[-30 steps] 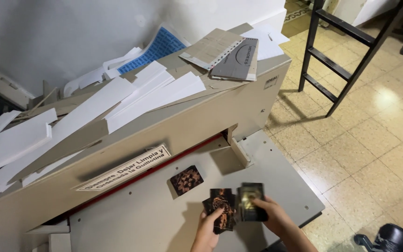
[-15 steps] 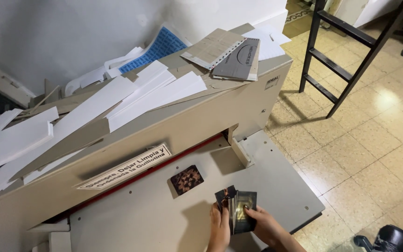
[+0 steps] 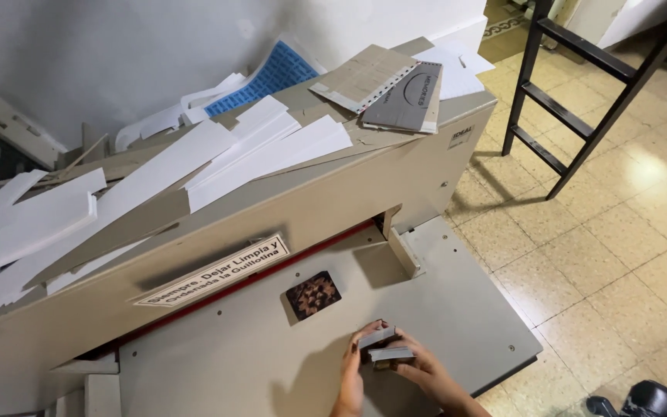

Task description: Sorting and inspecting small printed cards on the bed of a guillotine paper cutter

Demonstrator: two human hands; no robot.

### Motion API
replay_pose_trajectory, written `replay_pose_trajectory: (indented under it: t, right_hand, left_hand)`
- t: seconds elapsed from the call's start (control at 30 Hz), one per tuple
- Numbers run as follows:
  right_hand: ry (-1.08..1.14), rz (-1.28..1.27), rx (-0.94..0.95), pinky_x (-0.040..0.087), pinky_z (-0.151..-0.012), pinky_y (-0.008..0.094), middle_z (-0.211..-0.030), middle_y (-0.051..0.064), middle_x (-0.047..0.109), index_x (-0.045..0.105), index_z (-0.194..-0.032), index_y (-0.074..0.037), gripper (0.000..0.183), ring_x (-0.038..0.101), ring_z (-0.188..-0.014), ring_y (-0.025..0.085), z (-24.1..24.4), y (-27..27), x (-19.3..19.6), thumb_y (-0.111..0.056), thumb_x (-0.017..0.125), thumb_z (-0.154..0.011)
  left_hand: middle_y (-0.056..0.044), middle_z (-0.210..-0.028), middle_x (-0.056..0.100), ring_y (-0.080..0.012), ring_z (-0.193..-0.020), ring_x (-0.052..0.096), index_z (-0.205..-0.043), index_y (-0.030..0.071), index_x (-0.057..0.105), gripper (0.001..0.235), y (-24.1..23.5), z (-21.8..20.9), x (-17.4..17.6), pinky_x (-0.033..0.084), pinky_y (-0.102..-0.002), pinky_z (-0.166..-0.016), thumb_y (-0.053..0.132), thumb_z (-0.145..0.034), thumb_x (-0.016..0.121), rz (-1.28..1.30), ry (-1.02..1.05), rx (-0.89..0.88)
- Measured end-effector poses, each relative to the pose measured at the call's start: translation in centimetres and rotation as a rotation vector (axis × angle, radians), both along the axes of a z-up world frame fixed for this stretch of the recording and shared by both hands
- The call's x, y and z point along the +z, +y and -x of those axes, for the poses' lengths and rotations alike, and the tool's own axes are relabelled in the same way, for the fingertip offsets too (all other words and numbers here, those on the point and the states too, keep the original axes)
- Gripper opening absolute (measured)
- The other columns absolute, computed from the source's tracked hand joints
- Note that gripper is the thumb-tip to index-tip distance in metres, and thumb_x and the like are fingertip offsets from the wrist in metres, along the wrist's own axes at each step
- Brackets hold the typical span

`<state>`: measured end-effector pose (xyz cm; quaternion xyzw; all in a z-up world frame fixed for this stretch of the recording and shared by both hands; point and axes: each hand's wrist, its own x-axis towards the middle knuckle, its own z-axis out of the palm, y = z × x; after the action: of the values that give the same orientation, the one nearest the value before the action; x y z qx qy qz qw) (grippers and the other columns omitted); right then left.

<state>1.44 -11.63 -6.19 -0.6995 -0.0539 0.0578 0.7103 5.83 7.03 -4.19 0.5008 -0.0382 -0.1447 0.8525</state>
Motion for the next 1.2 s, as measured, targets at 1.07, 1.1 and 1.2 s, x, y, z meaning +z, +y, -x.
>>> replay_pose_trajectory:
  t: [1.07, 1.1, 1.2]
  right_hand:
    - [-0.183, -0.045, -0.016, 0.043, -0.108, 0.045, -0.135, 0.013, 0.056, 0.083, -0.091, -0.010, 0.019, 0.056, -0.128, 0.029, -1.4, 3.7, 4.5, -0.016, 0.092, -0.075]
    - [-0.113, -0.070, -0.046, 0.048, -0.103, 0.042, -0.130, 0.011, 0.060, 0.083, -0.089, -0.010, 0.018, 0.060, -0.123, 0.027, -1.5, 3.7, 4.3, -0.009, 0.092, -0.074]
    - [0.260, -0.164, -0.134, 0.064, -0.064, 0.033, -0.116, 0.008, 0.061, 0.086, -0.092, 0.000, 0.021, 0.071, -0.084, 0.022, -1.6, 4.1, 5.3, 0.000, 0.086, -0.071]
  left_hand:
    - [-0.011, -0.131, 0.052, -0.0228, -0.126, 0.052, -0.117, 0.008, 0.056, 0.033, -0.1, 1.2, -0.5, 0.041, -0.036, -0.109, 0.017, -0.086, 0.062, -0.330, -0.118, 0.090]
    - [-0.009, -0.129, 0.051, -0.0202, -0.125, 0.051, -0.119, 0.008, 0.057, 0.037, 0.1, 0.9, -1.0, 0.042, -0.035, -0.107, 0.024, -0.086, 0.062, -0.370, -0.138, 0.085]
    - [-0.012, -0.137, 0.043, -0.0256, -0.131, 0.055, -0.134, 0.012, 0.051, 0.050, 0.4, 0.4, -0.1, 0.046, -0.039, -0.109, 0.023, -0.086, 0.061, -0.289, 0.125, 0.028]
